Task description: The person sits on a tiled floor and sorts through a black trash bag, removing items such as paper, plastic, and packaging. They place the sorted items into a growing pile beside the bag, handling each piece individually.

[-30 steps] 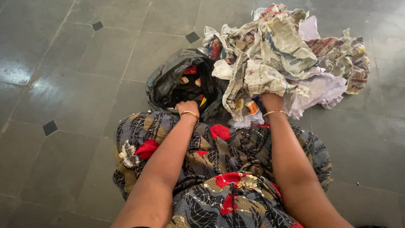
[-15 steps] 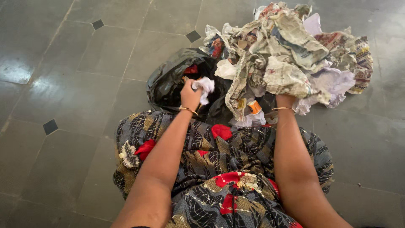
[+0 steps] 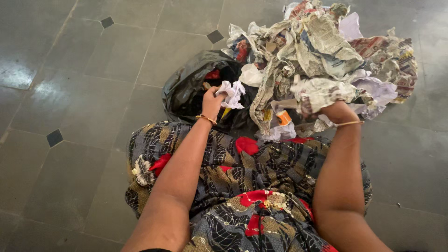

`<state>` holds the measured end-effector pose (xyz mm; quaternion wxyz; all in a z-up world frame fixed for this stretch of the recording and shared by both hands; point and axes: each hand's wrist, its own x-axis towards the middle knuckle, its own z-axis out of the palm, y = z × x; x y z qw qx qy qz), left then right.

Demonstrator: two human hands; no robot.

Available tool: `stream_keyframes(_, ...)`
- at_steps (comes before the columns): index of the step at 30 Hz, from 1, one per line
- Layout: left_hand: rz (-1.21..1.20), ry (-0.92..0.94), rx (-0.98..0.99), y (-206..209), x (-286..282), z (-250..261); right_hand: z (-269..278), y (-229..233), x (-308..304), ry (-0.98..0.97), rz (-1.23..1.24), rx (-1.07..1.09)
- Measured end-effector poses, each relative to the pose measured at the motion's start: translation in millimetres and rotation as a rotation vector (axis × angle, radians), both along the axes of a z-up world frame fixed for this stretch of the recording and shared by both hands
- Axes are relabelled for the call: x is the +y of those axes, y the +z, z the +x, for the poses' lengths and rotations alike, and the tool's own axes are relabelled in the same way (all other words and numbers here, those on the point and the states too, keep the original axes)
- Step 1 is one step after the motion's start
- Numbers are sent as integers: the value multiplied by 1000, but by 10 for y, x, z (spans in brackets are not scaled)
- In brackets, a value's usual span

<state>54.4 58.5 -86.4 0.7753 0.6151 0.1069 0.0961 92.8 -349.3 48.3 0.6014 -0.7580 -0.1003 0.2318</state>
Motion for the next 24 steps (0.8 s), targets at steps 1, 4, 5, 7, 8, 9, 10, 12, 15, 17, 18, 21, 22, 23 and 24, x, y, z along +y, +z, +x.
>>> stream_keyframes(1, -29, -10, 9, 35, -6, -11, -43, 104, 9, 98, 133, 27)
stream_keyframes(4, -101, -36, 5, 31, -20, 2, -115, 276, 136, 161, 563, -21)
stream_keyframes(5, -115, -41, -16, -2, -25, 22, -133, 327, 193, 97, 712, -33)
stream_keyframes(7, -125, -58, -41, -84, -10, 52, -179, 427, 349, -55, 1011, -47)
stream_keyframes(8, -121, -71, -45, -121, -2, 61, -202, 473, 422, -150, 1159, -48)
stream_keyframes(9, -117, -84, -48, -155, 1, 64, -223, 517, 456, -182, 1187, -63)
stream_keyframes(10, -142, -101, -60, -177, 1, 69, -227, 544, 477, -214, 1214, -79)
stream_keyframes(12, -190, -138, -84, -179, -13, 82, -215, 548, 479, -275, 1253, -96)
stream_keyframes(15, -365, -231, -90, -84, -60, 50, -186, 482, 491, -335, 1200, -91)
stream_keyframes(17, -440, -290, -65, 29, -100, 7, -174, 480, 538, -340, 1049, -74)
stream_keyframes(18, -478, -319, -53, 92, -125, -20, -176, 470, 616, -333, 920, -94)
stream_keyframes(21, -519, -405, -5, 296, -218, -141, -272, 379, 1012, -270, 362, -61)
stream_keyframes(22, -516, -439, -8, 351, -250, -176, -286, 331, 1177, -88, 184, -189)
stream_keyframes(23, -513, -474, -9, 382, -285, -208, -297, 270, 1321, 96, 3, -311)
stream_keyframes(24, -510, -508, -10, 391, -315, -223, -384, 177, 1411, 109, -101, -370)
